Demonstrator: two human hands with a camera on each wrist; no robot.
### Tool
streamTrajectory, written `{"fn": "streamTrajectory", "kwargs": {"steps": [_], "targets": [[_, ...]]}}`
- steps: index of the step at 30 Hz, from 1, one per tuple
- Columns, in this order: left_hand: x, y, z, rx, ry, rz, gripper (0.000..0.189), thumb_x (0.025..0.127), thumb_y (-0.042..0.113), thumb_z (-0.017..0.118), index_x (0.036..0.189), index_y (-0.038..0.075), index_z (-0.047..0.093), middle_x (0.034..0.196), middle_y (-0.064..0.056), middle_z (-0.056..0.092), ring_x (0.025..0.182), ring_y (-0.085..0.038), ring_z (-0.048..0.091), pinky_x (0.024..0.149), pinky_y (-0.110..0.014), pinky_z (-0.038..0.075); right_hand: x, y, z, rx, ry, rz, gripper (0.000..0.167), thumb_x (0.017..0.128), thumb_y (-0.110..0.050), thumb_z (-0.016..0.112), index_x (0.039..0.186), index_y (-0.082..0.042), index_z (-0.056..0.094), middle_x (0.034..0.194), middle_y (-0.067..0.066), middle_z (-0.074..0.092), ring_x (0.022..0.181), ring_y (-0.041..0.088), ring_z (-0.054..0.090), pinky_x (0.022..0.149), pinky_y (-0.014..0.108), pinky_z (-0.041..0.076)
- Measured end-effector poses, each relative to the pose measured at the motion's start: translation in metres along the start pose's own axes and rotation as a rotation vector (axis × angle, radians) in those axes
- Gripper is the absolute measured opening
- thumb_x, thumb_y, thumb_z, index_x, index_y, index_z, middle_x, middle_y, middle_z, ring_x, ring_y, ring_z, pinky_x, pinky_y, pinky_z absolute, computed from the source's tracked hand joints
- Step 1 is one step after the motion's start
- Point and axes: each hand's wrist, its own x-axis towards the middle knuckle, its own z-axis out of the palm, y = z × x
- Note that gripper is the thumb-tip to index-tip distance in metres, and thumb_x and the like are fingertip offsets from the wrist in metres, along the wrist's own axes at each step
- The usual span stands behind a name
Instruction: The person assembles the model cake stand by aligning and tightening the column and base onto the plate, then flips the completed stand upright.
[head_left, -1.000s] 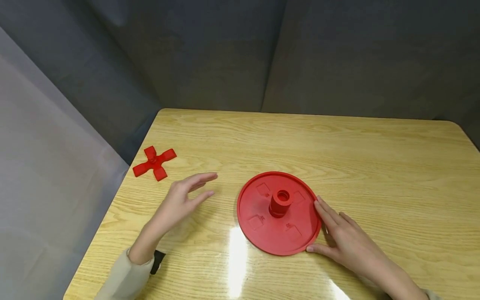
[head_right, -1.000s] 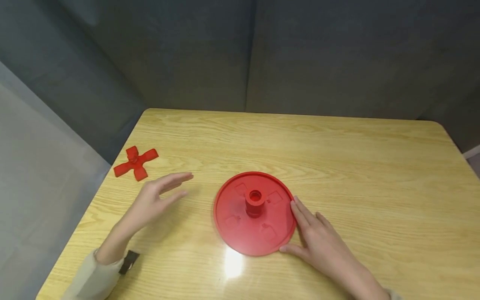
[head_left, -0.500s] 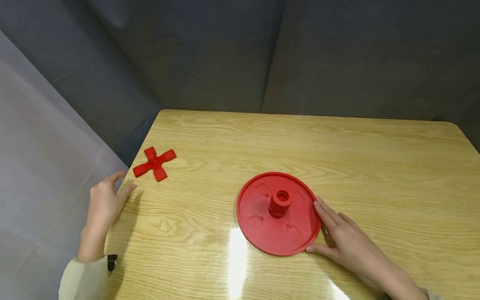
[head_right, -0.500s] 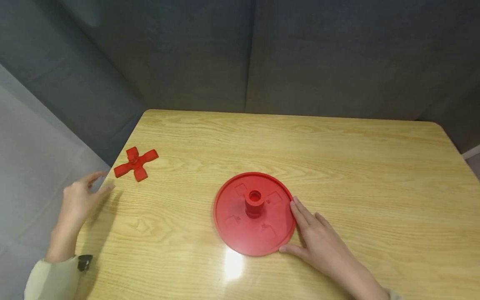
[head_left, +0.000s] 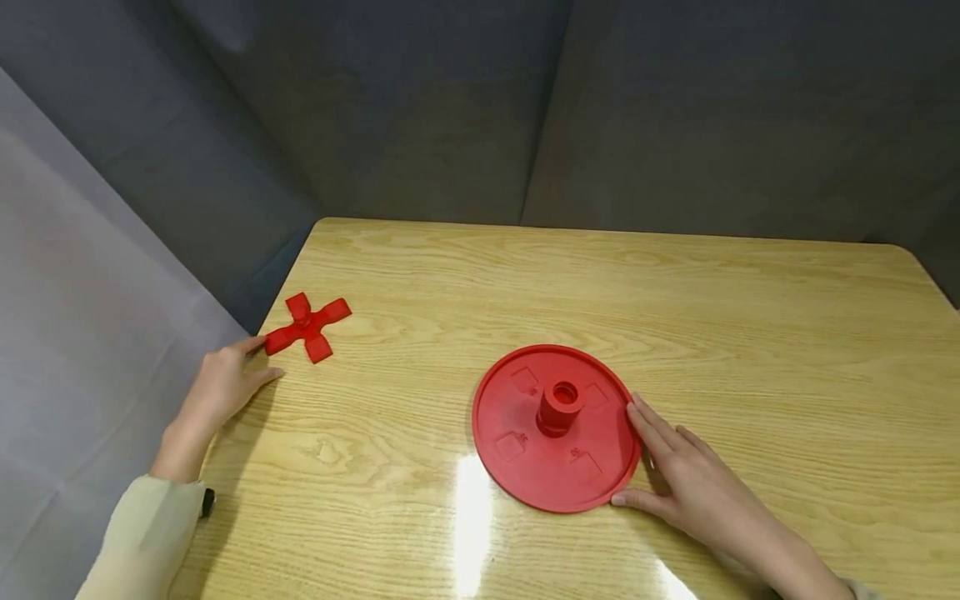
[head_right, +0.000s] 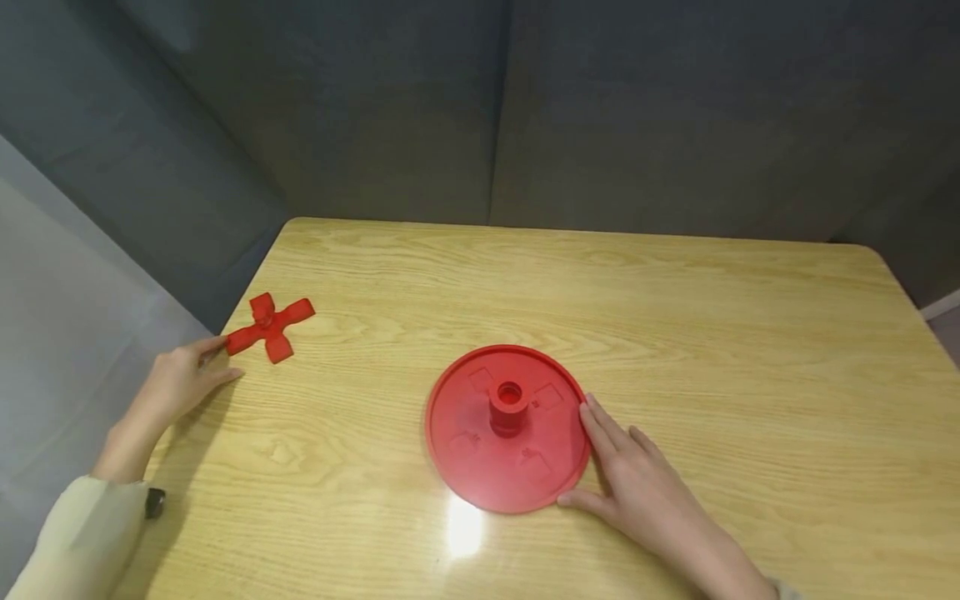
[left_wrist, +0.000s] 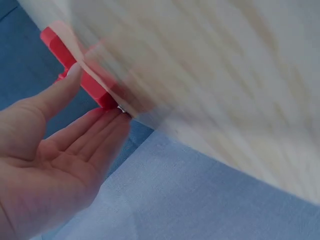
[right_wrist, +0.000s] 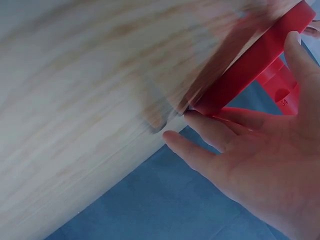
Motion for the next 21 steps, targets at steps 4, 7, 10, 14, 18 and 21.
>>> {"fn": "streamTrajectory", "kwargs": {"steps": [4,7,10,14,18,21], "targets": [[0.0,0.0,0.003,0.024,0.034,0.019,0.059,0.085,0.013,0.077,0.131,-0.015,0.052,0.123,-0.039,0.054,0.105,-0.054,0.054,0.087,-0.063,0.045,0.002,0.002,0.0,0.003,-0.002,-0.007,0.105,0.078,-0.065,0.069,0.15,0.003,0.034,0.157,0.016,0.029,0.132,0.04,0.043,0.101,0.066,0.034],[0.007,0.007,0.009,0.041,0.072,0.058,0.055,0.084,0.009,0.077,0.128,-0.015,0.054,0.119,-0.038,0.057,0.099,-0.052,0.058,0.083,-0.061,0.048,-0.002,0.004,-0.001,0.01,0.004,0.02,0.107,0.076,-0.067,0.07,0.151,0.001,0.033,0.157,0.017,0.03,0.133,0.041,0.042,0.102,0.065,0.034],[0.016,0.015,0.016,0.06,0.112,0.079,0.049,0.084,0.006,0.076,0.125,-0.014,0.057,0.115,-0.036,0.061,0.094,-0.05,0.062,0.078,-0.06,0.05,-0.008,0.006,-0.003,0.022,-0.016,0.072,0.112,0.074,-0.071,0.068,0.153,-0.001,0.03,0.157,0.017,0.028,0.134,0.042,0.039,0.104,0.065,0.031],[0.027,0.025,0.022,0.07,0.129,0.081,0.045,0.085,0.006,0.075,0.123,-0.012,0.06,0.112,-0.034,0.062,0.092,-0.049,0.063,0.075,-0.061,0.05,-0.014,0.009,-0.004,0.025,-0.042,0.119,0.114,0.074,-0.074,0.065,0.154,-0.003,0.027,0.158,0.017,0.026,0.135,0.044,0.036,0.105,0.065,0.03],[0.038,0.029,0.024,0.061,0.131,0.096,0.045,0.085,0.008,0.076,0.123,-0.011,0.06,0.111,-0.034,0.063,0.089,-0.049,0.063,0.073,-0.06,0.051,-0.017,0.012,-0.005,0.012,-0.038,0.125,0.113,0.074,-0.072,0.067,0.154,-0.002,0.027,0.157,0.019,0.027,0.134,0.045,0.037,0.104,0.065,0.031],[0.044,0.027,0.025,0.056,0.13,0.107,0.046,0.084,0.008,0.077,0.122,-0.012,0.06,0.111,-0.034,0.063,0.089,-0.048,0.063,0.075,-0.058,0.051,-0.017,0.014,-0.004,0.006,-0.039,0.121,0.113,0.074,-0.072,0.067,0.154,-0.001,0.027,0.157,0.019,0.028,0.134,0.045,0.038,0.103,0.066,0.031]]}}
